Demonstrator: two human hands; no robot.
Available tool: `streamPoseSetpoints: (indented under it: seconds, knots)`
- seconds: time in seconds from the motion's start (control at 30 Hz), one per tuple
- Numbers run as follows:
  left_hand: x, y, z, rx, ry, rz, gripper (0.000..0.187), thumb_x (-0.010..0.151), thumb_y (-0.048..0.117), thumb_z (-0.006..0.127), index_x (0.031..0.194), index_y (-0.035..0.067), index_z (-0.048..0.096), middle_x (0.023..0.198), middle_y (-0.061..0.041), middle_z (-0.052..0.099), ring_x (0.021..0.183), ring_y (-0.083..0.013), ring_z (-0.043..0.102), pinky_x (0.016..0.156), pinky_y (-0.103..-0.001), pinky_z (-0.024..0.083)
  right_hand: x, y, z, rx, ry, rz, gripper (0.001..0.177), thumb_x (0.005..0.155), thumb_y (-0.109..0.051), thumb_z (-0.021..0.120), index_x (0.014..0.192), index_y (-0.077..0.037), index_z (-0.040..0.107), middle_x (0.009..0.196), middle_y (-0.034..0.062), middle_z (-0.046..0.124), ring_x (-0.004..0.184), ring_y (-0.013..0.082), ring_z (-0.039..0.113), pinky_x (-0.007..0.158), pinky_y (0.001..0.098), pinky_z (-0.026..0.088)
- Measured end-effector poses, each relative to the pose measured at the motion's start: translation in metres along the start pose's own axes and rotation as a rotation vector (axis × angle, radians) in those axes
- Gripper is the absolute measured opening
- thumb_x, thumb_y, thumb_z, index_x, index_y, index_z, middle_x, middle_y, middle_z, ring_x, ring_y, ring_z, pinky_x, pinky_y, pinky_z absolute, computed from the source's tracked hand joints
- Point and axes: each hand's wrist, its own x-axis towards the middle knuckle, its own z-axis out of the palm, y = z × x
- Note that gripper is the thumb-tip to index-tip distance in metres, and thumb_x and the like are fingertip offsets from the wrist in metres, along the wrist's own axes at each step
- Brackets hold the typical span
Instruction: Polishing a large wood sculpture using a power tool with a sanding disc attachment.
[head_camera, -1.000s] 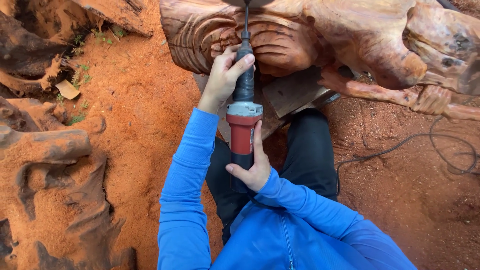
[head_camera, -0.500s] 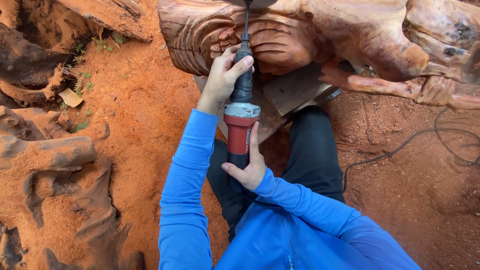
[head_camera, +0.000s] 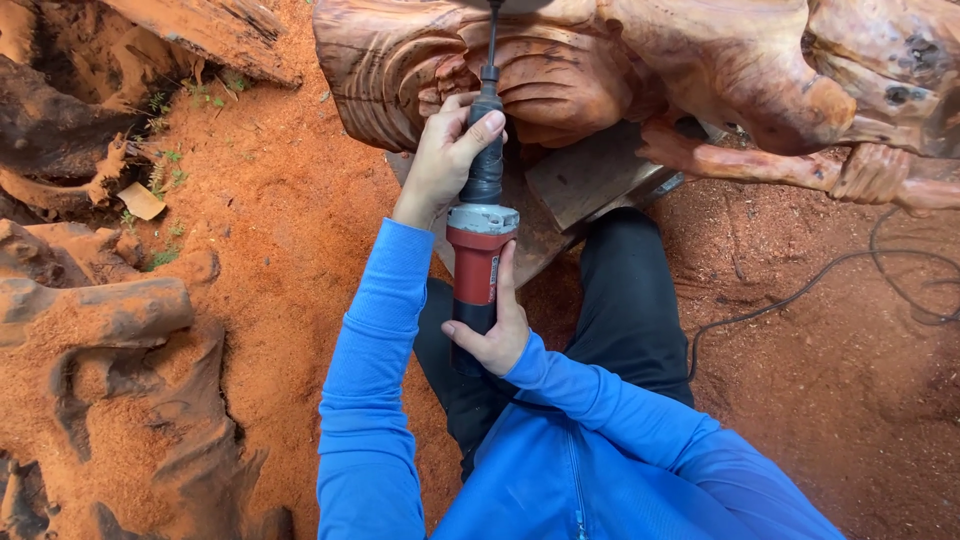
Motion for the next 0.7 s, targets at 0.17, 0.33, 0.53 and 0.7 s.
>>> streamPoseSetpoints:
  seconds: [0.17, 0.33, 0.53, 0.7]
  knots:
    - [-0.003, -0.002, 0.006, 0.01, -0.051, 0.069, 0.038, 0.094, 0.047, 0.063, 0.089, 0.011, 0.076, 0.118, -0.01, 0.06, 0.112, -0.0183, 0.063, 0.096, -0.032, 0.048, -0.01, 0.007, -0.002, -0.047, 0.011, 0.035, 0.133, 0.077, -0.046, 0.08, 0.162, -0.019, -0.019, 0.108, 0.0099, 0.072, 0.08, 0.0235, 0.071, 0.076, 0.0359, 0.059]
    - [-0.006, 0.001, 0.013, -0.044, -0.107, 0.039, 0.042, 0.093, 0.046, 0.064, 0.093, 0.006, 0.077, 0.133, -0.013, 0.053, 0.11, -0.0155, 0.065, 0.078, -0.026, 0.059, -0.014, 0.017, -0.001, -0.028, 0.037, -0.033, 0.132, 0.079, -0.042, 0.081, 0.161, -0.019, -0.02, 0.117, 0.0127, 0.071, 0.085, 0.0237, 0.073, 0.08, 0.0361, 0.06]
    - [-0.011, -0.004, 0.023, -0.258, -0.048, 0.151, 0.032, 0.097, 0.033, 0.075, 0.087, 0.003, 0.075, 0.128, -0.013, 0.059, 0.106, -0.0196, 0.064, 0.094, -0.044, 0.058, -0.011, 0.043, -0.003, 0.113, 0.107, -0.273, 0.135, 0.079, -0.025, 0.088, 0.162, -0.008, -0.016, 0.097, 0.0187, 0.075, 0.078, 0.0318, 0.078, 0.065, 0.0417, 0.064]
    - [-0.009, -0.005, 0.026, -0.267, -0.08, 0.149, 0.033, 0.098, 0.035, 0.074, 0.089, 0.003, 0.076, 0.128, -0.013, 0.058, 0.109, -0.0197, 0.063, 0.095, -0.043, 0.058, -0.011, 0.046, -0.004, 0.102, 0.122, -0.278, 0.135, 0.078, -0.025, 0.089, 0.163, -0.008, -0.015, 0.098, 0.019, 0.075, 0.078, 0.0314, 0.078, 0.065, 0.0416, 0.064]
